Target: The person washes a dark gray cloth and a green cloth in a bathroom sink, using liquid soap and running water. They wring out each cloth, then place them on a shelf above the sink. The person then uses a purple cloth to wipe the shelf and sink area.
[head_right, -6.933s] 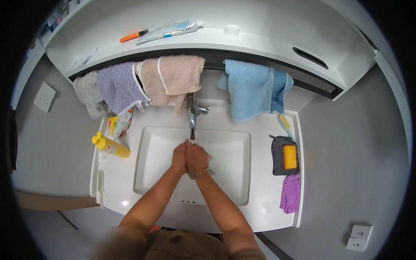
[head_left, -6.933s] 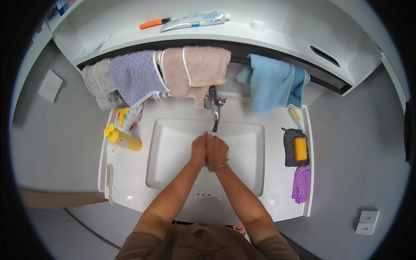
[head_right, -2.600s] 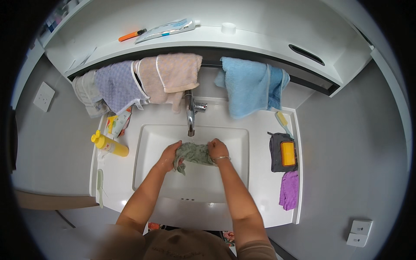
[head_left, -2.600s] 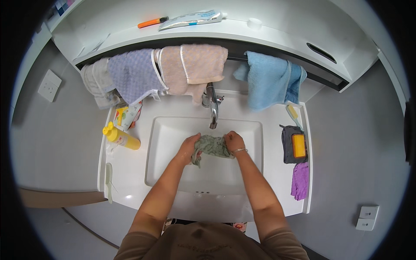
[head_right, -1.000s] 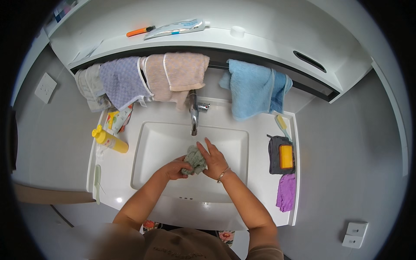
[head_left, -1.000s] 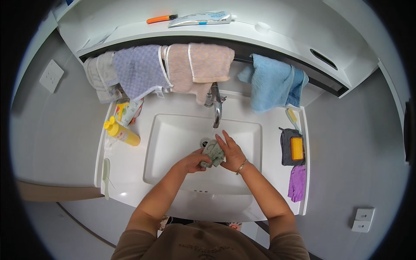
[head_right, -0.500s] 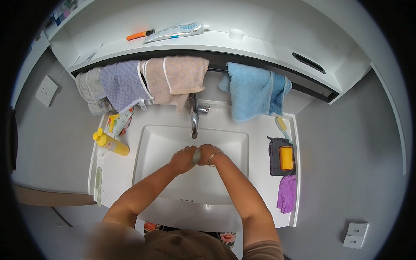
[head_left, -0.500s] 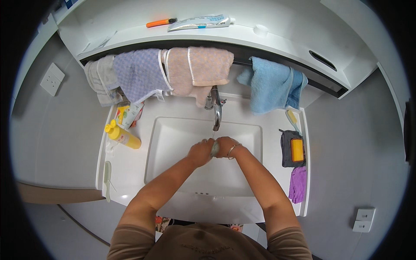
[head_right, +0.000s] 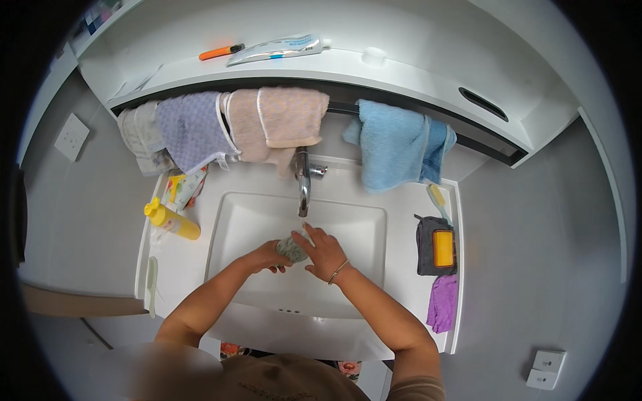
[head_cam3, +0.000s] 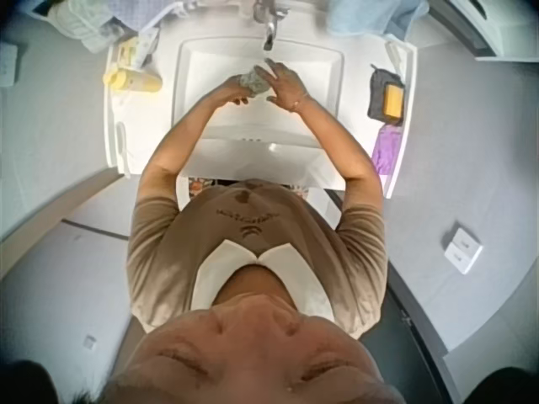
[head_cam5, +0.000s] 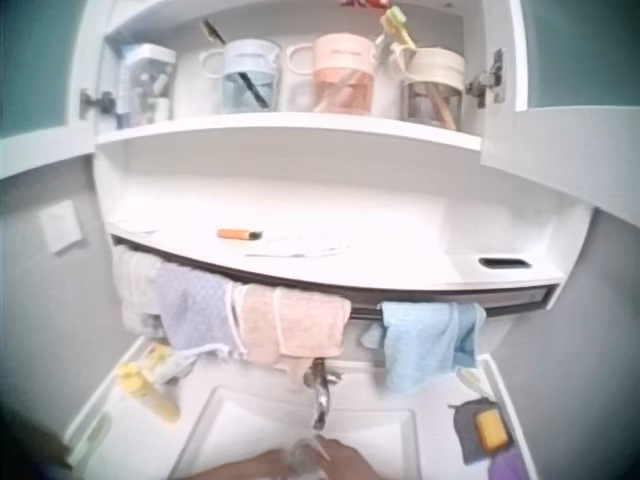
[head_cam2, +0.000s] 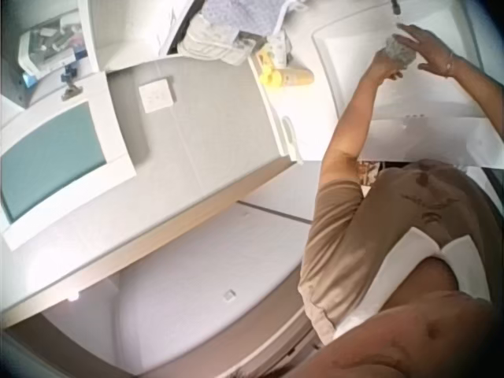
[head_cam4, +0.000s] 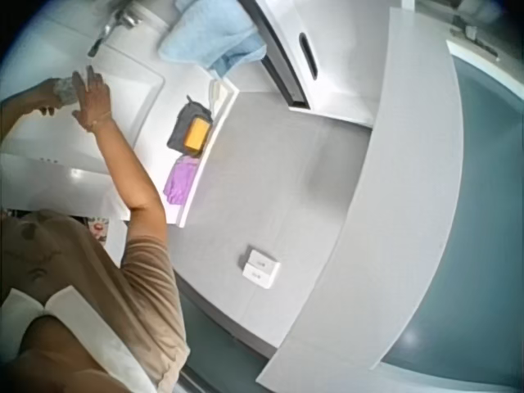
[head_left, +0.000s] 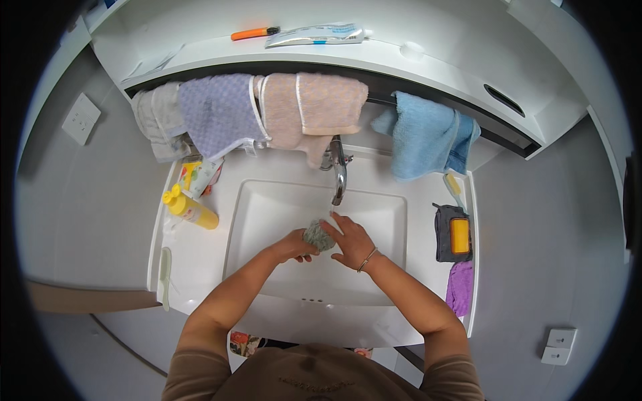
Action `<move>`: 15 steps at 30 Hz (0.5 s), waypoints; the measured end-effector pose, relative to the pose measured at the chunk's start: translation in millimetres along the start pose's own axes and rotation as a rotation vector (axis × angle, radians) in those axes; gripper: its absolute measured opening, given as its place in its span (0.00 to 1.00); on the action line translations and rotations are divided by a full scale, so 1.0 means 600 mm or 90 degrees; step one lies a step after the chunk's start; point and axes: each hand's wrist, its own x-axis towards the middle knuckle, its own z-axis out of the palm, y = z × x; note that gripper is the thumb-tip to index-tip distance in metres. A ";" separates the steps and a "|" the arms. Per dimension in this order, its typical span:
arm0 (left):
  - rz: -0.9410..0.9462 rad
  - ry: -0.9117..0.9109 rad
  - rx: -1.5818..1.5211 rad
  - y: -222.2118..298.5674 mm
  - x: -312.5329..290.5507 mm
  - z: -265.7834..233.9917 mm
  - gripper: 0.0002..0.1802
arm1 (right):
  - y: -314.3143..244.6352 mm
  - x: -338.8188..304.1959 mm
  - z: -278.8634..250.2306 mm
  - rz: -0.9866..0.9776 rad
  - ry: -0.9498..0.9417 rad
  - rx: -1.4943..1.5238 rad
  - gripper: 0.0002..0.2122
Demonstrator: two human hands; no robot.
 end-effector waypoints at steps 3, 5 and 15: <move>0.000 -0.052 -0.143 0.000 -0.008 0.004 0.19 | 0.018 0.022 0.016 -0.019 0.000 0.000 0.40; 0.014 -0.022 -0.269 -0.007 -0.002 -0.003 0.20 | 0.015 0.064 0.005 0.059 -0.040 0.108 0.36; 0.063 -0.001 -0.378 -0.005 0.010 -0.005 0.25 | 0.057 0.049 0.045 0.049 0.027 0.287 0.34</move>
